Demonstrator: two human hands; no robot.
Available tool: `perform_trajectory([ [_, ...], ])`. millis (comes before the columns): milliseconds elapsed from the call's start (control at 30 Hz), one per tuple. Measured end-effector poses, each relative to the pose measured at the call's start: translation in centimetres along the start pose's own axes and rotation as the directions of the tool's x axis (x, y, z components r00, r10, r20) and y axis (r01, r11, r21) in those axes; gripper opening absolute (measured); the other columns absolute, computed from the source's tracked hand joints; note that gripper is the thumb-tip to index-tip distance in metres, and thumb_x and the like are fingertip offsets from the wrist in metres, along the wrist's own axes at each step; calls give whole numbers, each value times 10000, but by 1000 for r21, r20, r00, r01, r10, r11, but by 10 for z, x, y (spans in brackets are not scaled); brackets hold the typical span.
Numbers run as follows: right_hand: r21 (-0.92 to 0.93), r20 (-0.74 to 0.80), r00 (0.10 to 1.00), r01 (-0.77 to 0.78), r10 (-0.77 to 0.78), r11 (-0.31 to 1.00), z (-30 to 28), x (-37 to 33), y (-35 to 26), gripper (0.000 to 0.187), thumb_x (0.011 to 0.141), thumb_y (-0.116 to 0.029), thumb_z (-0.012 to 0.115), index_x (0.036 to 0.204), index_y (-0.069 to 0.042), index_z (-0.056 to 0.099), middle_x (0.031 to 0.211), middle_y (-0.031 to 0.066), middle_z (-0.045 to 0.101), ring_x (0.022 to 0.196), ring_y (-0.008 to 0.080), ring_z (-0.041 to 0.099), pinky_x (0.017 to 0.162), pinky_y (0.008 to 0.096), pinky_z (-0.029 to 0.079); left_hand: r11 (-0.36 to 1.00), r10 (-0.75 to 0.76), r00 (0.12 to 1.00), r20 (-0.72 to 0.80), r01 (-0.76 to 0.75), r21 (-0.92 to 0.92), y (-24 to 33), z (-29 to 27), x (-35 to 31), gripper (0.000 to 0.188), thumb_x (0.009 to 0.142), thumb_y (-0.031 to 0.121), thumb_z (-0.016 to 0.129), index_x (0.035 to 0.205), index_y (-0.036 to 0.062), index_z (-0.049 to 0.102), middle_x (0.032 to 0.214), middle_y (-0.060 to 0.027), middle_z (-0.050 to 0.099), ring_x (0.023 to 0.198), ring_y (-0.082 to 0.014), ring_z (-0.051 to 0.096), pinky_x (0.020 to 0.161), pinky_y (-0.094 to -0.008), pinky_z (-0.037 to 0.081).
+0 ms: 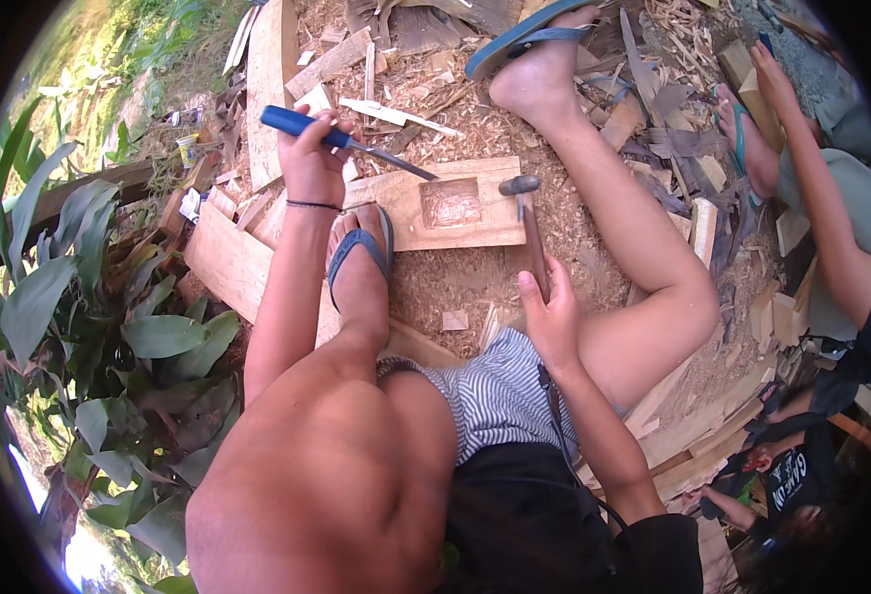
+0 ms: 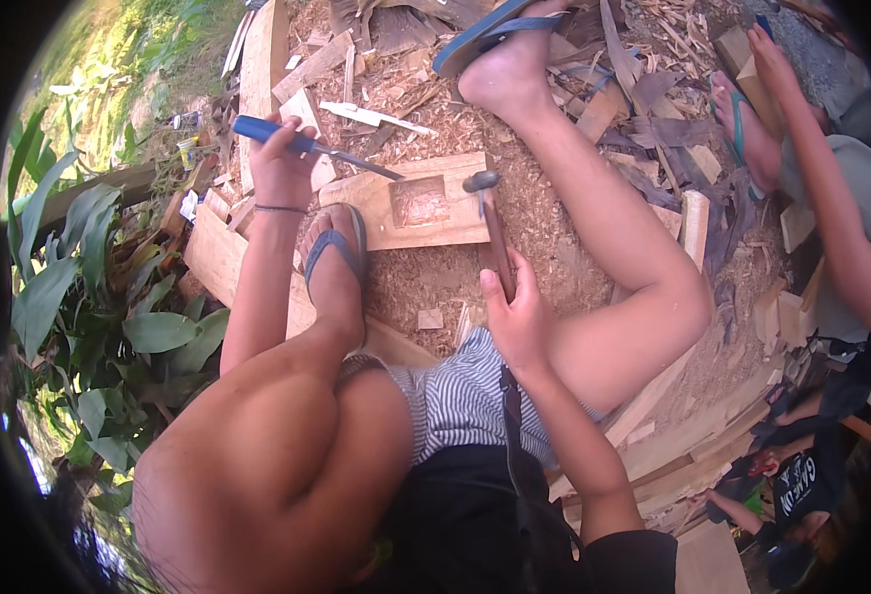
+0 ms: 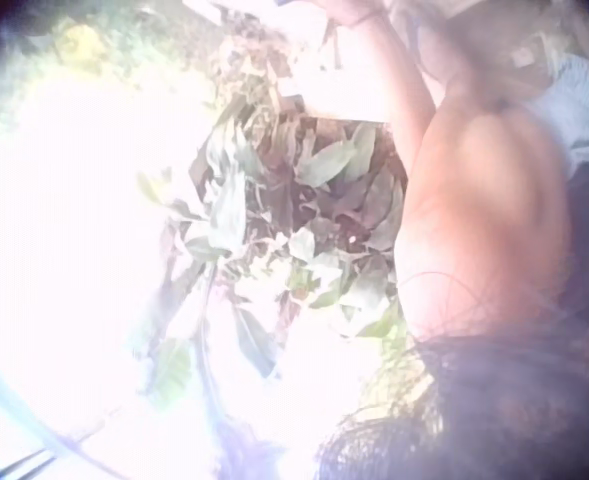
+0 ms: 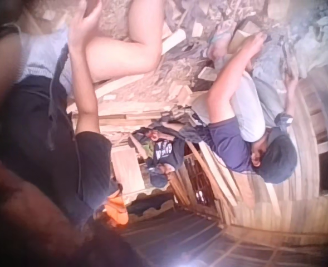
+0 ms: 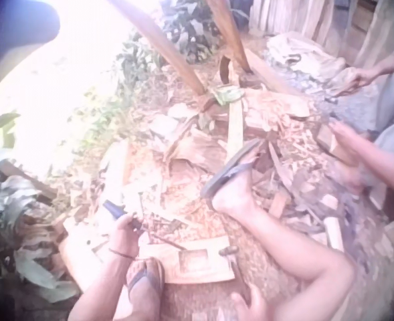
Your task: The person uses a hammer and a chisel to carve a rectangular recess into a block of wood while sitting on the ground.
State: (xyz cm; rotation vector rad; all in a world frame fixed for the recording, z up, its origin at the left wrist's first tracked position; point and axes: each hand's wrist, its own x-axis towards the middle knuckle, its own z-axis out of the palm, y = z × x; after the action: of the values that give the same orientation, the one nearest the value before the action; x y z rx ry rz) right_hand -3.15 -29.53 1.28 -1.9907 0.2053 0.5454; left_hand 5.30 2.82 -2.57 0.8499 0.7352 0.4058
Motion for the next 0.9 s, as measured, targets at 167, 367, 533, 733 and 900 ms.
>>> perform_trajectory([
  [167, 198, -87, 987, -117, 136, 973, 16, 25, 21, 261, 1020, -291, 519, 1027, -31, 539, 755, -8, 522, 650, 67, 469, 578, 254, 407, 995, -25, 971, 236, 2, 95, 36, -7, 26, 294, 815, 27, 578, 1092, 51, 484, 828, -73, 579, 467, -110, 444, 412, -261, 348],
  [367, 296, -228, 970, -18, 89, 955, 48, 52, 1, 279, 1032, -255, 488, 1158, -12, 540, 971, 57, 574, 885, 117, 542, 796, 280, 447, 858, -207, 917, 340, 4, 513, 55, 19, 38, 251, 884, 120, 640, 1093, 32, 533, 1043, -157, 701, 412, -34, 380, 362, -192, 286],
  [533, -18, -211, 977, -4, 0, 1000, 73, 62, -25, 393, 989, -251, 542, 1303, -16, 514, 1368, 279, 411, 1357, 342, 337, 1094, 447, 309, 864, -207, 883, 421, -37, 503, 119, 20, 57, 340, 888, 161, 641, 1187, 31, 542, 1089, -162, 692, 400, -2, 364, 356, -159, 281],
  [733, -106, -385, 916, 76, -112, 991, 88, 62, -3, 393, 944, -227, 606, 1284, -34, 560, 1377, 259, 363, 1329, 373, 343, 1084, 439, 317, -36, -612, 772, 173, -245, 969, 43, -42, 46, 452, 838, 348, 727, 1193, 91, 614, 738, -45, 624, 535, -118, 583, 459, -286, 468],
  [900, 170, -377, 924, 139, -66, 976, 82, 66, -5, 378, 955, -178, 593, 1284, 4, 544, 1320, 178, 423, 1206, 281, 471, 1013, 377, 387, 214, -668, 722, 180, -46, 976, 15, -84, 25, 425, 841, 364, 725, 1092, 34, 628, 701, -16, 587, 446, -98, 515, 405, -257, 414],
])
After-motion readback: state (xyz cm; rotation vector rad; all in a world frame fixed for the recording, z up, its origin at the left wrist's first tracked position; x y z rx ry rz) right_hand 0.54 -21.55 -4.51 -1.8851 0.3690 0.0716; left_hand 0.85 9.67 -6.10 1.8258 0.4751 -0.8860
